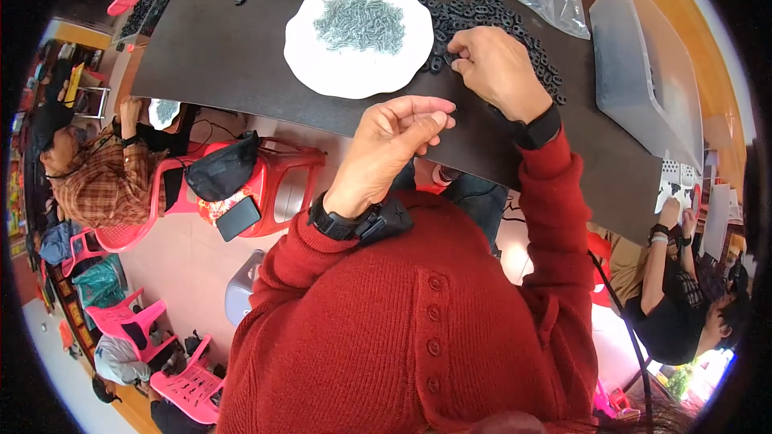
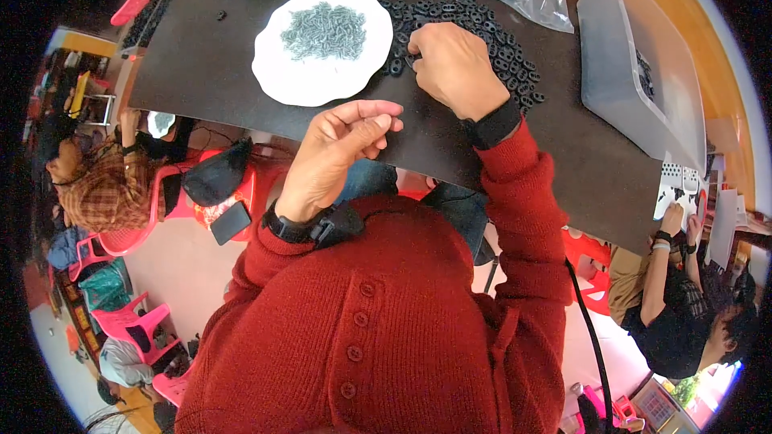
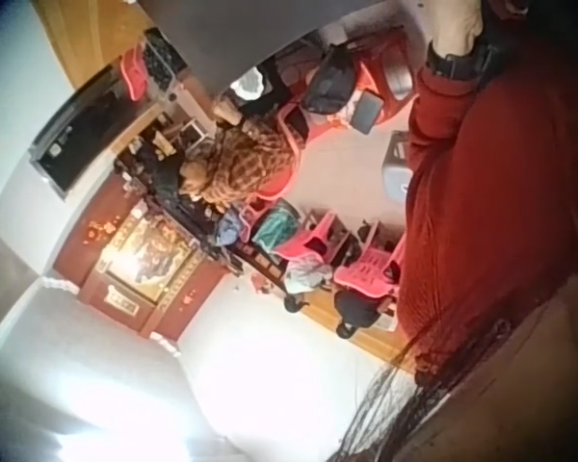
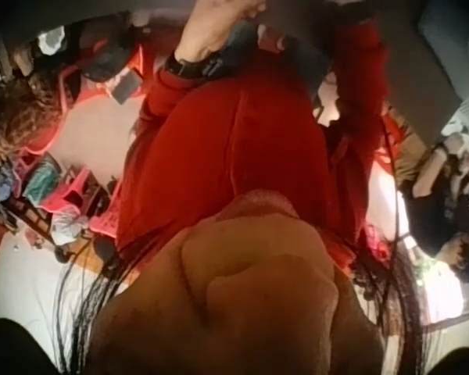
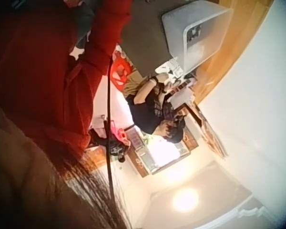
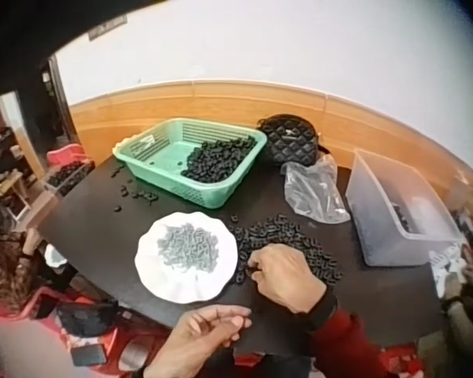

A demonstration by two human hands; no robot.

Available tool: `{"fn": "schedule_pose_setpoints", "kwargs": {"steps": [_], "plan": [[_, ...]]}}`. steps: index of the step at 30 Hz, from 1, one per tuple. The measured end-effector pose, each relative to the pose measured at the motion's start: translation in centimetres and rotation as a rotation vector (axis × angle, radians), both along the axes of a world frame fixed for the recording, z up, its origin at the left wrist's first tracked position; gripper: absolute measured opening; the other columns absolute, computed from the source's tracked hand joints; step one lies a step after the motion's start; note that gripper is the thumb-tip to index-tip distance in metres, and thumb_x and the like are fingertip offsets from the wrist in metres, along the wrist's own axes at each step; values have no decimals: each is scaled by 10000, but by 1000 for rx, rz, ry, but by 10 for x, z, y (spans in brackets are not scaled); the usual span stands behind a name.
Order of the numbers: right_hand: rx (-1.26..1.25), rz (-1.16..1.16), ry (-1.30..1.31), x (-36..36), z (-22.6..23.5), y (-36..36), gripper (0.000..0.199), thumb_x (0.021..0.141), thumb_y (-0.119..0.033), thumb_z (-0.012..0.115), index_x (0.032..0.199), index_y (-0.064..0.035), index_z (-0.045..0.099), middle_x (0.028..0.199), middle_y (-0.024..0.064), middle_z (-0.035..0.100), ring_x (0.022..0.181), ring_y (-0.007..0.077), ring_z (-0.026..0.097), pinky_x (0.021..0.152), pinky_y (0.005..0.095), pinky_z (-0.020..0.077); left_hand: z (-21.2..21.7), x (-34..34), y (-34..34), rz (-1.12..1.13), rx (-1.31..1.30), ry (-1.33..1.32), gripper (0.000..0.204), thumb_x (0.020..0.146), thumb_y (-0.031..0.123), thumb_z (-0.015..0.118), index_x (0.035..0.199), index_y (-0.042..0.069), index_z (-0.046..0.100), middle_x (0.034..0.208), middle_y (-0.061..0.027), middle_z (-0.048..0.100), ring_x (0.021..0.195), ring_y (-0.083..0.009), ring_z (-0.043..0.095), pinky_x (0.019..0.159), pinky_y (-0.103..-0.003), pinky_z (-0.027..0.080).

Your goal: Manual assembly of small black plastic components by inserting small pins into housings at a factory workstation.

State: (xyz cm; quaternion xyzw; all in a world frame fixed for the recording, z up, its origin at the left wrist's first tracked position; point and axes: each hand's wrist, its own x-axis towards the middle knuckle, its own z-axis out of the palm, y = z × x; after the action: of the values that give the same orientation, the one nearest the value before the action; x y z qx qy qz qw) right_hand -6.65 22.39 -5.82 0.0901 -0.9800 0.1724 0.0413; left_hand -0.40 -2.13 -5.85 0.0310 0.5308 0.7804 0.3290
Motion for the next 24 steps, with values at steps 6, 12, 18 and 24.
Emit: {"fn": "schedule_pose_setpoints", "kwargs": {"steps": [6,12,18,24], "plan": [[-14,-1,0,-2,-1,9,211,909,-140,800,1083,-22,799,983,180,792,991,375,766,880,472,593,-5,-9,0,2,-27,-5,284,1091,198,757,1323,36,788,1120,-7,813,856,-26,633,776,-201,507],[59,-229,173,-39,-8,52,255,982,-145,710,1200,-45,796,1127,233,796,1114,436,746,952,517,588,-15,-14,7,-12,-28,-3,276,1095,205,754,1308,34,793,1114,-12,814,852,-28,631,774,-198,505],[181,-175,112,-71,-33,101,404,977,-75,699,1373,-6,742,1256,280,767,1220,459,708,1070,528,559,-15,-13,16,-54,-28,-5,272,1095,217,760,1293,34,797,1108,-13,810,858,-32,627,774,-199,505],[-62,59,23,-44,-29,81,463,913,-33,727,1375,-22,754,1256,269,770,1213,469,696,1097,487,539,-17,-16,19,-61,-42,-23,272,1098,227,759,1286,34,798,1098,-13,810,858,-34,627,780,-201,507]]}}
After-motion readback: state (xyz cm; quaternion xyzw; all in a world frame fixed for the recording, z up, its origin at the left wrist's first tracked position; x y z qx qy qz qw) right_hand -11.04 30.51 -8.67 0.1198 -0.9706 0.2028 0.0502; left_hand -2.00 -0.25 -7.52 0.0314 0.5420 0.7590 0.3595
